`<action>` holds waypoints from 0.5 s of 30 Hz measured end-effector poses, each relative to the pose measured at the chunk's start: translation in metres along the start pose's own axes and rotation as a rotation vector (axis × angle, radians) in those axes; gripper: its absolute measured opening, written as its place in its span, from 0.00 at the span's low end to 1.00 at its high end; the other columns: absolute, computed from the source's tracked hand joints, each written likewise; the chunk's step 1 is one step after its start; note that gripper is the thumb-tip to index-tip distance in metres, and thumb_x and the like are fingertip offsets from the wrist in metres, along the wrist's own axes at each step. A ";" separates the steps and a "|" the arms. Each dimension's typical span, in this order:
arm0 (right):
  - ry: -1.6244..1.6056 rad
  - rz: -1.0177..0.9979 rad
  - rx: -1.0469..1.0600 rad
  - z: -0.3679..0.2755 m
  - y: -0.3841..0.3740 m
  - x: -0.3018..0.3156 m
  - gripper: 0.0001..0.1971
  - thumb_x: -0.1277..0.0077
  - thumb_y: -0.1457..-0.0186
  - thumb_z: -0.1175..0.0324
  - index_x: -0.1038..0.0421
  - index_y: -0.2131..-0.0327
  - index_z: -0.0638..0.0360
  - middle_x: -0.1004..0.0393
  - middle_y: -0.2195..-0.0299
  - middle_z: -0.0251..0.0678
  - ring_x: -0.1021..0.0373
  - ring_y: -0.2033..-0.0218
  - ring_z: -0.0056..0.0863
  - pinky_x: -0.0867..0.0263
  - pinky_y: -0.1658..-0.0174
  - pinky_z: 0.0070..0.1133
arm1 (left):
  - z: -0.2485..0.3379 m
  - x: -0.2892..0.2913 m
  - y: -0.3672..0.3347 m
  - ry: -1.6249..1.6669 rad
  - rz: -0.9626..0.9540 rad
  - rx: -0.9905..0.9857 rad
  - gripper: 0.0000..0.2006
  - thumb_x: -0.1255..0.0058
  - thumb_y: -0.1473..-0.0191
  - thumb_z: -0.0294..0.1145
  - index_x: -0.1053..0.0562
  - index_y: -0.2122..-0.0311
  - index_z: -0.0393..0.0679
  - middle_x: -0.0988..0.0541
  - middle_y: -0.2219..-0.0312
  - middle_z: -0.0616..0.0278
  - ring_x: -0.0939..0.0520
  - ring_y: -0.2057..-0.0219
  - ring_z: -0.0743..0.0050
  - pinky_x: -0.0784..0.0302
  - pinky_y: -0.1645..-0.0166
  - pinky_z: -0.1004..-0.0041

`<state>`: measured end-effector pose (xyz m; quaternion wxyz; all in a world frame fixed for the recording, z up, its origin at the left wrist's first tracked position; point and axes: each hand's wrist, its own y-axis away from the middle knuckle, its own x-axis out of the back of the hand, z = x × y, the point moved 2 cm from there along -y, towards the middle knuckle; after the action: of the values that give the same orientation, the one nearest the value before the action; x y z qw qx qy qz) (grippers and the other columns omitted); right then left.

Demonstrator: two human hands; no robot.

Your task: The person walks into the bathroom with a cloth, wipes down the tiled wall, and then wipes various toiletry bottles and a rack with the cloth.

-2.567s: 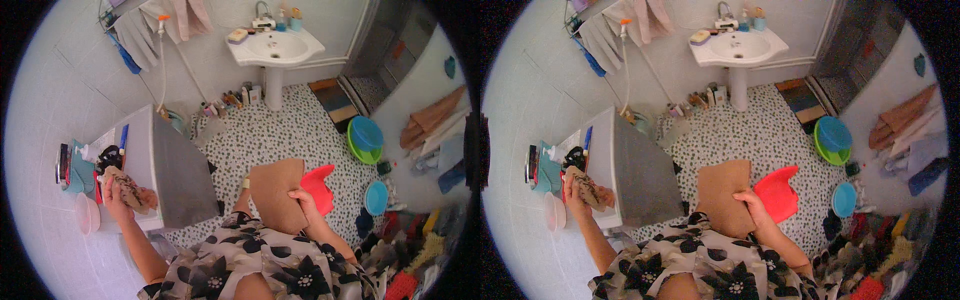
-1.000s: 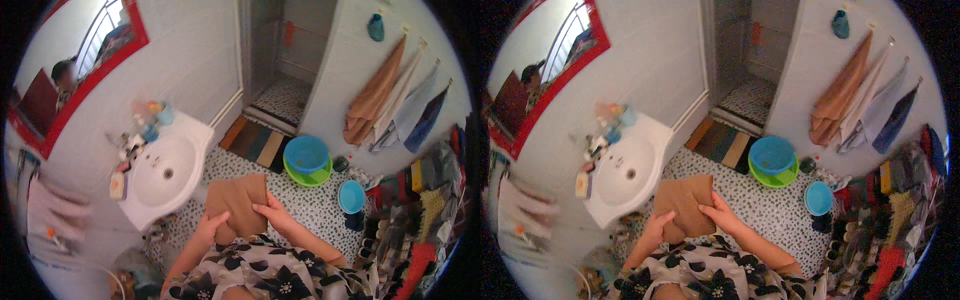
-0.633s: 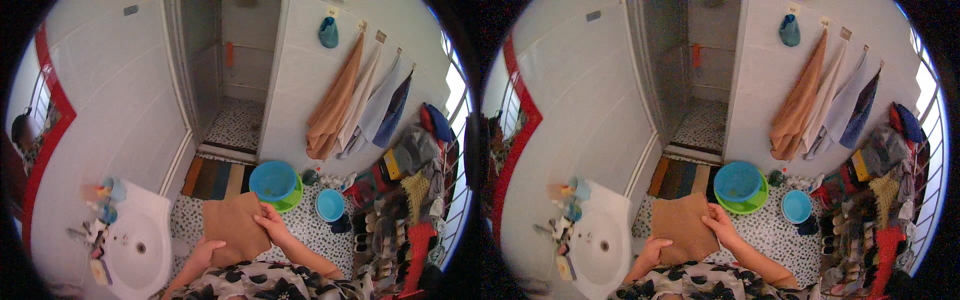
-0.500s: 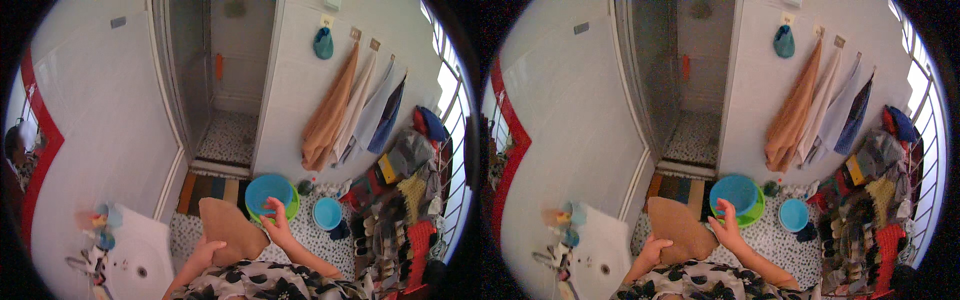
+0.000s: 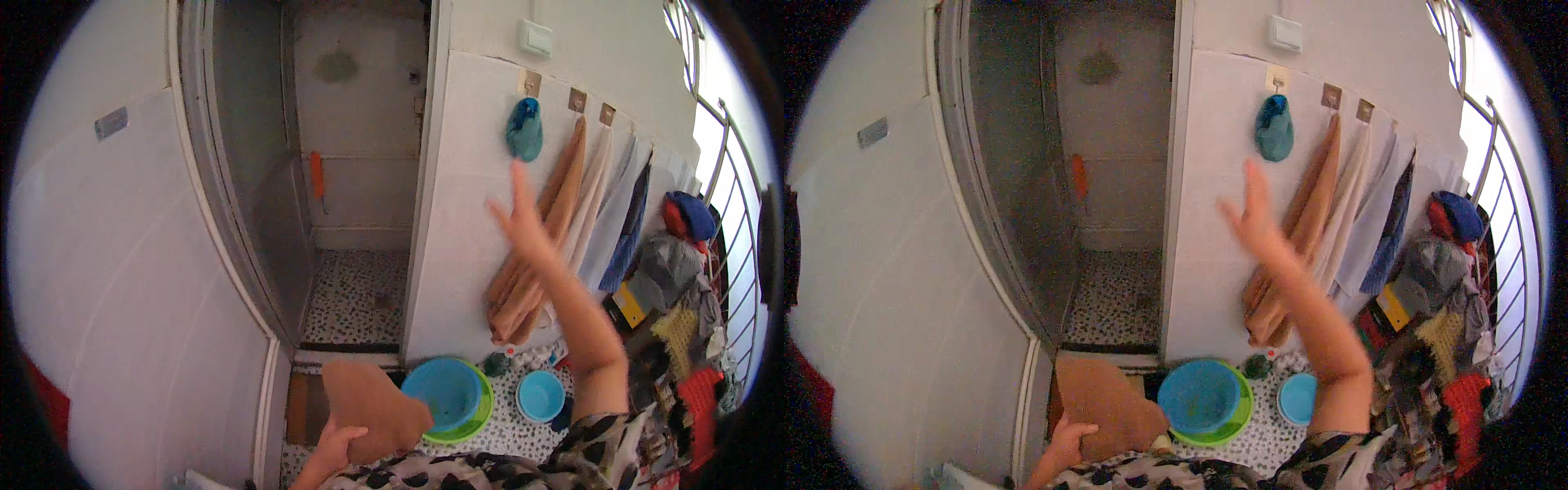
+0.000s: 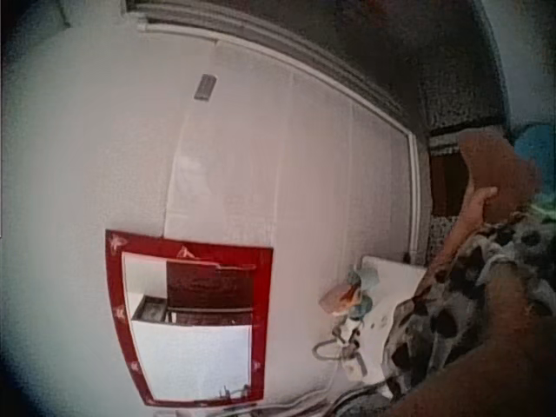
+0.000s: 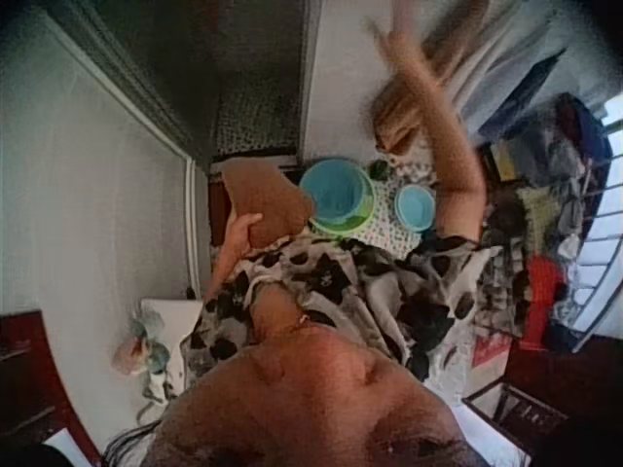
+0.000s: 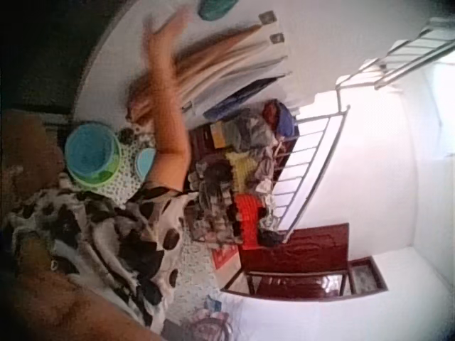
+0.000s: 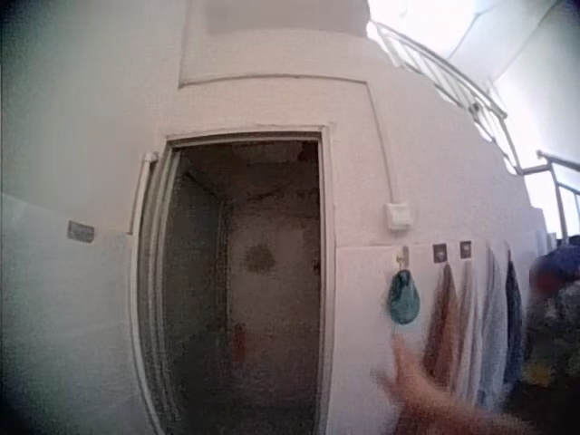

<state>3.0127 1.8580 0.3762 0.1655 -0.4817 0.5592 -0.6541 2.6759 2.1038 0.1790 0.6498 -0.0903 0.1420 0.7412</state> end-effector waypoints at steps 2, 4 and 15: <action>0.252 0.177 0.056 0.085 -0.091 0.015 0.40 0.45 0.54 0.67 0.57 0.43 0.68 0.54 0.42 0.53 0.57 0.40 0.47 0.59 0.40 0.33 | 0.004 -0.001 -0.033 0.226 0.166 0.154 0.32 0.53 0.57 0.21 0.47 0.44 0.44 0.33 0.54 0.51 0.28 0.55 0.49 0.35 0.49 0.52; 0.492 0.284 -0.017 0.130 -0.169 0.035 0.38 0.49 0.52 0.58 0.54 0.45 0.70 0.49 0.46 0.57 0.51 0.44 0.50 0.54 0.42 0.34 | 0.012 0.009 -0.057 0.210 0.243 0.252 0.34 0.52 0.59 0.20 0.47 0.44 0.44 0.33 0.55 0.49 0.28 0.55 0.49 0.34 0.49 0.52; 1.078 0.753 -0.137 0.263 -0.331 -0.025 0.43 0.58 0.52 0.39 0.48 0.47 0.71 0.47 0.46 0.55 0.50 0.44 0.48 0.56 0.42 0.31 | 0.065 0.029 -0.208 0.478 0.208 -0.125 0.28 0.57 0.59 0.22 0.43 0.47 0.37 0.33 0.53 0.50 0.30 0.52 0.53 0.33 0.49 0.58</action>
<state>3.3457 1.8324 0.6369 0.0487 0.1323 0.7341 -0.6642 2.8805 2.1760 0.2121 0.5112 -0.2877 0.2540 0.7690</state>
